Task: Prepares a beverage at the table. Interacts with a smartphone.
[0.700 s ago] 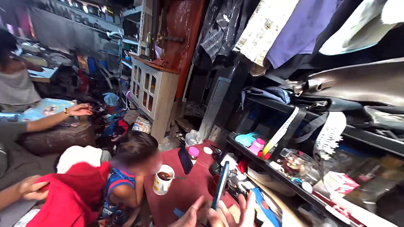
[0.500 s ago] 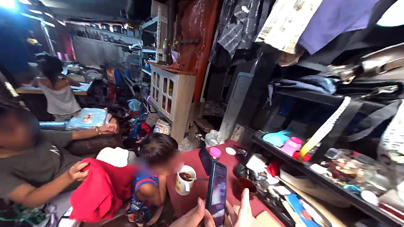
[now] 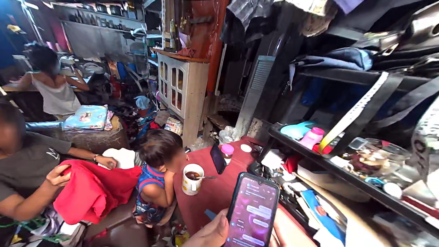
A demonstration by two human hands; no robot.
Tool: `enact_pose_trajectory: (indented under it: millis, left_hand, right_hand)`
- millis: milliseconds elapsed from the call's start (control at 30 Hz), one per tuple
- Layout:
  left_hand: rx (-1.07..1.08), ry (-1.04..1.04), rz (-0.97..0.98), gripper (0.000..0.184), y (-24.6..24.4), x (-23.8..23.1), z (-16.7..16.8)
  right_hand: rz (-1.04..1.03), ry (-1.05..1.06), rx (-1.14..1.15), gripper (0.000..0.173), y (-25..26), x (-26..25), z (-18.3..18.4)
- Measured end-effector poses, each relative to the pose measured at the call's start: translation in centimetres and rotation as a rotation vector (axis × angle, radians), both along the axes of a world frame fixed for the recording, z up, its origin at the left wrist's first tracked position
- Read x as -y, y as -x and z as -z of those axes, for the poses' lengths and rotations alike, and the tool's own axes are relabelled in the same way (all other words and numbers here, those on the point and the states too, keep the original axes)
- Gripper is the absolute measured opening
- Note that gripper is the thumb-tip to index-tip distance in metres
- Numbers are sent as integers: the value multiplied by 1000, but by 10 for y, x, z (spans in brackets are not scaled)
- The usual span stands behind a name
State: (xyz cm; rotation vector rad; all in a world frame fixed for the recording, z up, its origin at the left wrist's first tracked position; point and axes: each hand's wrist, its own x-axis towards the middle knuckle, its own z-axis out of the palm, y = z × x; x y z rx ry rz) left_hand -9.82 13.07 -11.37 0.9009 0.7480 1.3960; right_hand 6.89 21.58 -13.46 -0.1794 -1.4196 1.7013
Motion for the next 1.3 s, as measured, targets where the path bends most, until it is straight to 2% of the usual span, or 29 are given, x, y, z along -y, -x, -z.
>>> enact_pose_trajectory:
  millis: [67, 267, 400, 633, 833, 1100, 1300]
  left_hand:
    - [-56, -3, -14, 55, -5, -2, -1]
    - [-171, -61, -68, 72, -2, -9, -3]
    - [-106, -59, -6, 65, 3, -13, 2]
    - [-12, -112, 57, 68, 5, -14, 3]
    - [-61, -118, 43, 76, 7, -9, -1]
    - [-59, -99, 2, 75, 9, -3, -3]
    - [-147, -152, 37, 87, 12, -9, -4]
  right_hand:
    - [-60, -36, -5, 83, -4, 3, -2]
    - [61, -111, 33, 100, 3, 8, -3]
    - [151, -84, 50, 101, 8, 10, -1]
    - [216, -114, 44, 97, 12, 11, -1]
    - [155, -170, -25, 100, 11, 10, 2]
    - [154, -169, 19, 95, 13, 15, -5]
    - [139, -131, -29, 98, 13, 9, 4]
